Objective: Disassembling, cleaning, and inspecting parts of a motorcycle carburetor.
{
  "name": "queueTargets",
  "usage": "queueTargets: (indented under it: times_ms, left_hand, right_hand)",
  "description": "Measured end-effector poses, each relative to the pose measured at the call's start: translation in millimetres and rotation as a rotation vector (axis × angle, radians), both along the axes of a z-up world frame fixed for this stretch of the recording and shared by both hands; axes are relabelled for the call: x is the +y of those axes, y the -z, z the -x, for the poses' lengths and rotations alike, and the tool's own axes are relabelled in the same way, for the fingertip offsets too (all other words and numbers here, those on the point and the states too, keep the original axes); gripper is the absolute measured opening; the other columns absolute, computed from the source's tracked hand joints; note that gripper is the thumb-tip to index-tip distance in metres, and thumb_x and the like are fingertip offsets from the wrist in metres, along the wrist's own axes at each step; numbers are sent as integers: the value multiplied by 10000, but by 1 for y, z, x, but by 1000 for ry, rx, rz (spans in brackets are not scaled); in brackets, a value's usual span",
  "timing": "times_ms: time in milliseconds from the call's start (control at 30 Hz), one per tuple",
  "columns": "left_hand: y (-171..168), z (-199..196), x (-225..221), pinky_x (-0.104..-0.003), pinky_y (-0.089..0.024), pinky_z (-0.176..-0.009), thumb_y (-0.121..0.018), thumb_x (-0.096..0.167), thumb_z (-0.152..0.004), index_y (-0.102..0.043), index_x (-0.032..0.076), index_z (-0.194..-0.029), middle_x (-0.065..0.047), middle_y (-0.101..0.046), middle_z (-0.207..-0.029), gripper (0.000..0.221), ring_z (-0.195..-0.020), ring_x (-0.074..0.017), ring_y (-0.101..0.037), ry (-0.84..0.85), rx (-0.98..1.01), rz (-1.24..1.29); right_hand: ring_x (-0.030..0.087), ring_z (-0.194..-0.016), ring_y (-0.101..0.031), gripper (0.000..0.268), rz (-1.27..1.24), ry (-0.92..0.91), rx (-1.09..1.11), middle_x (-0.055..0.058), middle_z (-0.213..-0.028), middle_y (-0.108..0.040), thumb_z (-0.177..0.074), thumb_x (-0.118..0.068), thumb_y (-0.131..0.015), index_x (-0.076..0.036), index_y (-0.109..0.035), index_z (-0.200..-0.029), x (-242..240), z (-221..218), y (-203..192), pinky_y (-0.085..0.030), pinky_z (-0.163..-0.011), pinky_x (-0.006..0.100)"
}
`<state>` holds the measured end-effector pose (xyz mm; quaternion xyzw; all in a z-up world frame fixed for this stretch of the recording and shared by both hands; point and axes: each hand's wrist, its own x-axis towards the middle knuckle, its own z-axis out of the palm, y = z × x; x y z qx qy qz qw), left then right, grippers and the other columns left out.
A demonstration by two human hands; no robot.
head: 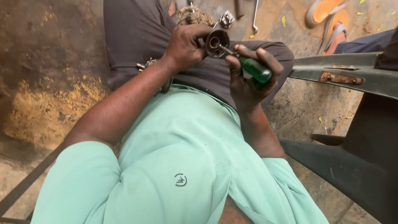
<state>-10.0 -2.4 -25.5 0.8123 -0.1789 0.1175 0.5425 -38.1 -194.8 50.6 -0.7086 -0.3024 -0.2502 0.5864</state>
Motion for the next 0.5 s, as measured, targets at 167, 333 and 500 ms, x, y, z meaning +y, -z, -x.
queueTargets:
  times_ms: [167,333,500]
  left_hand:
    - [-11,4,-1,-304,-647,-761,-865,136,-918,-760,79,-1107,-66,-787,-984,223,-896,-174,-780,6,9,-22]
    - [-14,0,1,-299,-657,-821,-880,189,-965,-749,75,-1132,-61,-781,-1013,241,-968,-163,-781,38,9,94]
    - [-19,2,1,-308,-646,-807,-875,215,-955,-767,81,-1135,-52,-788,-998,249,-917,-151,-782,20,66,92]
  right_hand:
    - [158,-1132,-717,554,120,110,26,103,-1157,-671,-990,-102,-833,-104,-445,-1386,-4,0,-23,-667,-907,262]
    - [206,-1107,-724,461,25,-70,52,152,-1171,-730,-1014,-88,-742,-75,-477,-1391,-12,-1,-15,-631,-946,313]
    - [244,-1096,-753,401,-173,-73,48,165,-1148,-747,-1023,-97,-712,-75,-489,-1356,-21,3,-14,-654,-958,374]
